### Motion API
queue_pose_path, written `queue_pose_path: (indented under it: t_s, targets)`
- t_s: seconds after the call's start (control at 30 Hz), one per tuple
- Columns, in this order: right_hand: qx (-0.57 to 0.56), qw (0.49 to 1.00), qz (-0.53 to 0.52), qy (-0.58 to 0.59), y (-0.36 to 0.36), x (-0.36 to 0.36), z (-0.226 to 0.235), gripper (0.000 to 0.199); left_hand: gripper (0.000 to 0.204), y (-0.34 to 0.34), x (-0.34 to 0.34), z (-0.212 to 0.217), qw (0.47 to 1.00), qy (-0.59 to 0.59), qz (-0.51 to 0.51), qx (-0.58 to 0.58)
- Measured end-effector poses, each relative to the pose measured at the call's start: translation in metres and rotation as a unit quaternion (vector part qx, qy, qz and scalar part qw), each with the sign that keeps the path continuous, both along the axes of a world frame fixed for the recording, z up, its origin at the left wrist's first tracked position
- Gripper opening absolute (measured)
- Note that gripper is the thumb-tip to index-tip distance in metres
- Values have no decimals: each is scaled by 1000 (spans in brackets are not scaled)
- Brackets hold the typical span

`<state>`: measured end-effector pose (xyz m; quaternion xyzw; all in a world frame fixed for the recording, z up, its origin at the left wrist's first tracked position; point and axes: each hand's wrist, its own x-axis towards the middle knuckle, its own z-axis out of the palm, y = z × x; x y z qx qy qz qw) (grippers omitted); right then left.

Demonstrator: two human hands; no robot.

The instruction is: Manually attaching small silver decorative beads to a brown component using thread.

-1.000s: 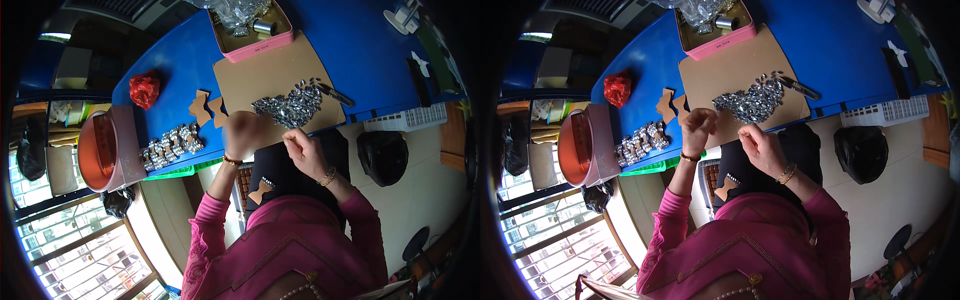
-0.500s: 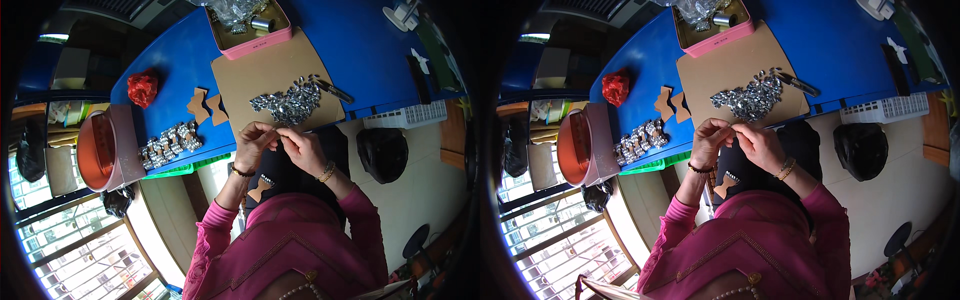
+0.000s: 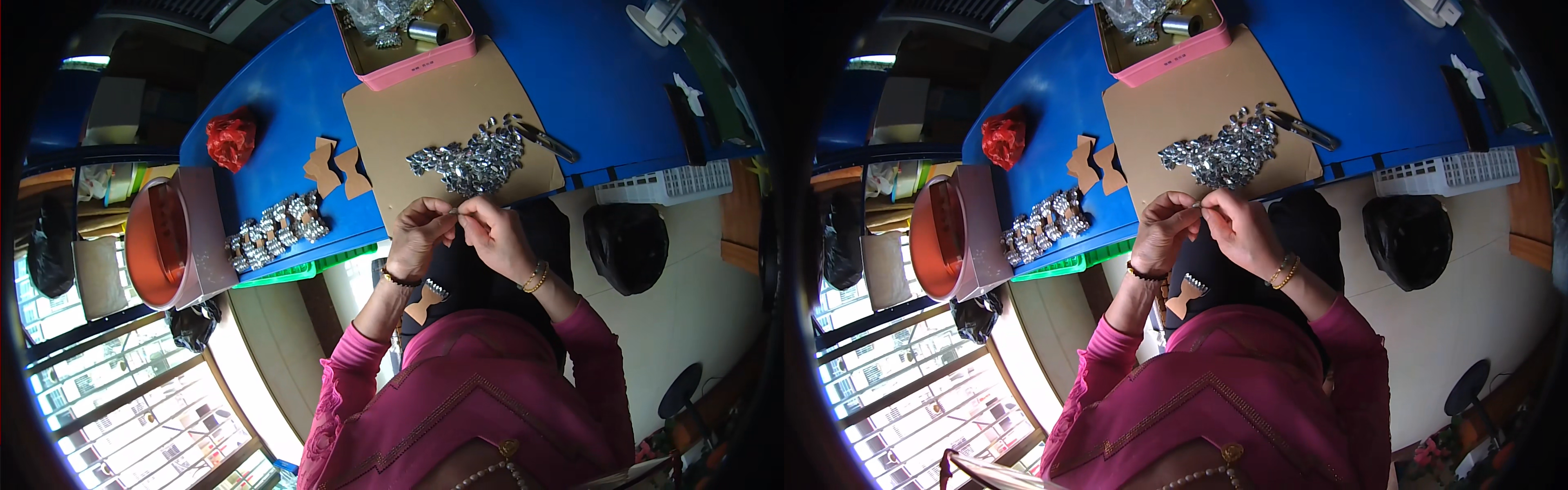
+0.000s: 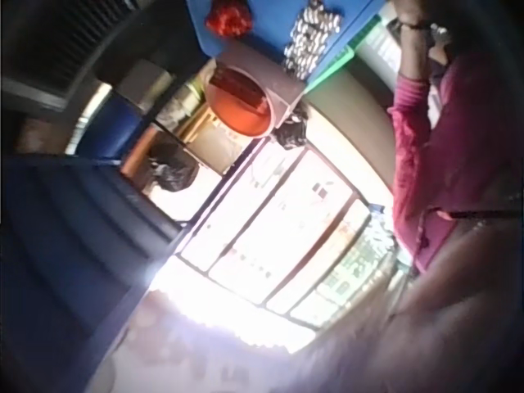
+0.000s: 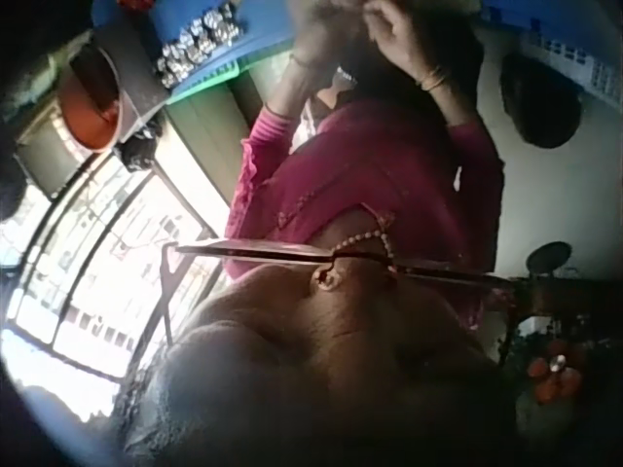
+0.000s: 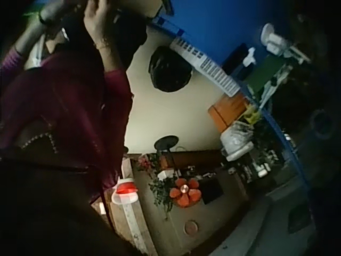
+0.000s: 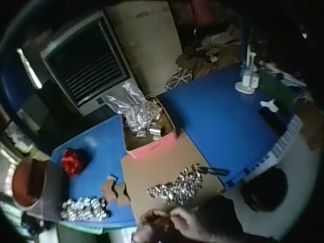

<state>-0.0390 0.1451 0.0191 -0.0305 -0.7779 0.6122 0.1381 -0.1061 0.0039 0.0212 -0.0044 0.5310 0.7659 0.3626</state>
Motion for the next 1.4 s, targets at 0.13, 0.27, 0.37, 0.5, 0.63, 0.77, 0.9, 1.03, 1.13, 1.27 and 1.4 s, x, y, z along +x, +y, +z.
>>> queue_pose_path:
  t_s: [0.13,0.27,0.37,0.5,0.63,0.77,0.9,1.03,1.13,1.27,1.4]
  targets:
    - [-238,953,39,-180,1,1,3,6,9,2,3,2,998,15,-43,-41]
    - [-110,991,41,-69,0,-3,2,7,10,1,5,1,989,84,-86,-88]
    - [98,985,-68,122,0,-8,2,6,10,-2,-1,-2,972,161,-113,-131]
    - [-242,968,-5,-62,3,0,6,8,12,-6,-22,-5,879,397,-63,-255]
    - [-247,965,41,-84,2,5,7,9,11,0,-49,-11,756,542,68,-361]
    - [-208,975,43,-71,0,4,3,8,10,6,-61,-19,720,575,80,-380]
    - [-165,984,33,-52,1,4,0,7,11,7,-67,-27,687,624,64,-366]
    - [-101,993,14,-51,1,2,-2,5,11,0,-58,-24,794,528,50,-296]
    - [-28,999,-7,-25,3,-2,-2,5,9,-3,-41,-14,905,370,20,-208]
    - [67,997,-30,30,3,-6,-1,7,7,-1,-21,3,987,137,-28,-83]
    - [99,993,-32,50,4,-4,1,14,7,4,-12,8,996,69,-27,-44]
